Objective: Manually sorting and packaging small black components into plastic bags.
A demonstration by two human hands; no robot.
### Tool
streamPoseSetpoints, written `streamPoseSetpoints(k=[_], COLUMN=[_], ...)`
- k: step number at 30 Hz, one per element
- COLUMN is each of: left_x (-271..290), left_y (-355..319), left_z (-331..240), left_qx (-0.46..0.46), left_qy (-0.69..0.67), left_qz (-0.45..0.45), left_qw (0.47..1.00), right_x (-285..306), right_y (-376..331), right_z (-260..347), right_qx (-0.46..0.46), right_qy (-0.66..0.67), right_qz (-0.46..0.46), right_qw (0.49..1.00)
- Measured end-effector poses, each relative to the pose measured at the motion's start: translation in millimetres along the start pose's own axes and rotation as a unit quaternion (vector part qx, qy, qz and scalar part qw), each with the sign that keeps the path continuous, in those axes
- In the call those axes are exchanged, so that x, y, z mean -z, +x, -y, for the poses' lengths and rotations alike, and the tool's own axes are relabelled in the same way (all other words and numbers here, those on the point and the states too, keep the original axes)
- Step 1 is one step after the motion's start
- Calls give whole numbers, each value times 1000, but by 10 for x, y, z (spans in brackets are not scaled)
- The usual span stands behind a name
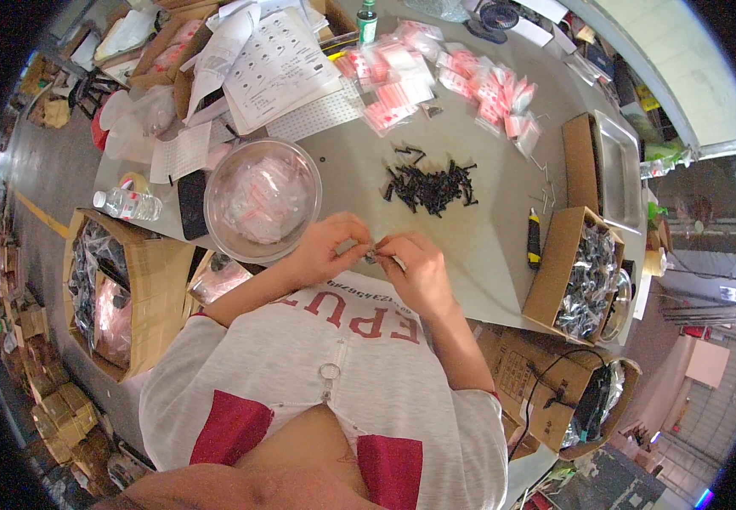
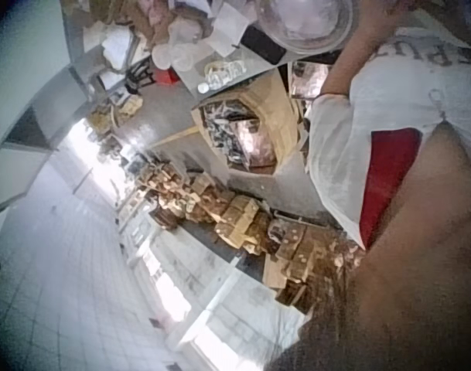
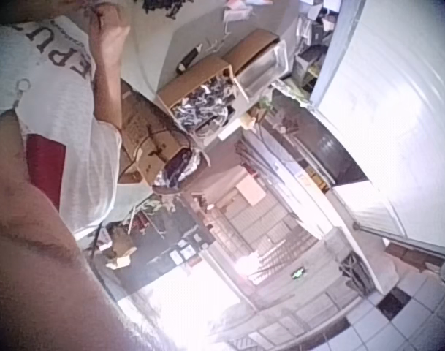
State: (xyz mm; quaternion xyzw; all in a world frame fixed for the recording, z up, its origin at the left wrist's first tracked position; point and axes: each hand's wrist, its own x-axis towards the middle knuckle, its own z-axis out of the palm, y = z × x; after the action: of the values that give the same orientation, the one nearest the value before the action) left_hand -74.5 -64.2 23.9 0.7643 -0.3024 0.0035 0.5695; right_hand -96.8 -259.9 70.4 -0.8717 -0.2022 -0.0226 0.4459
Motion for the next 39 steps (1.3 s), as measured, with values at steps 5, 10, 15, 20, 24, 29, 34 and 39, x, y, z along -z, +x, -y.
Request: streamPoseSetpoints(k=[5, 10, 15, 20, 24, 29, 34, 39], left_x=[12, -132, -130, -177, -237, -253, -210, -244], left_y=[21, 3, 16, -3, -68, -87, -88, -76], left_z=[-169, -2, 22, -44, 53, -41, -14, -37], left_qx=[106, 239, 323, 328, 286, 245, 226, 189], left_qy=[-158, -381, -412, -457, -378, -359, -300, -284], left_qz=[49, 85, 119, 44, 102, 66, 118, 74], left_qw=[980, 889, 844, 826, 875, 898, 919, 937], right_x=[20, 39, -11, -68, -47, -87, -28, -43], right_y=[-118, -103, -83, -92, -36, -80, -17, 3], right_z=[-134, -273, -270, -293, -184, -277, -181, -55], right_qx=[-35, -198, -254, -205, -178, -142, -107, -28], right_qy=[133, 287, 336, 293, 250, 208, 122, 57], right_qz=[3, -59, -44, -45, -4, 27, 26, 41], right_qw=[991, 936, 906, 933, 952, 967, 986, 997])
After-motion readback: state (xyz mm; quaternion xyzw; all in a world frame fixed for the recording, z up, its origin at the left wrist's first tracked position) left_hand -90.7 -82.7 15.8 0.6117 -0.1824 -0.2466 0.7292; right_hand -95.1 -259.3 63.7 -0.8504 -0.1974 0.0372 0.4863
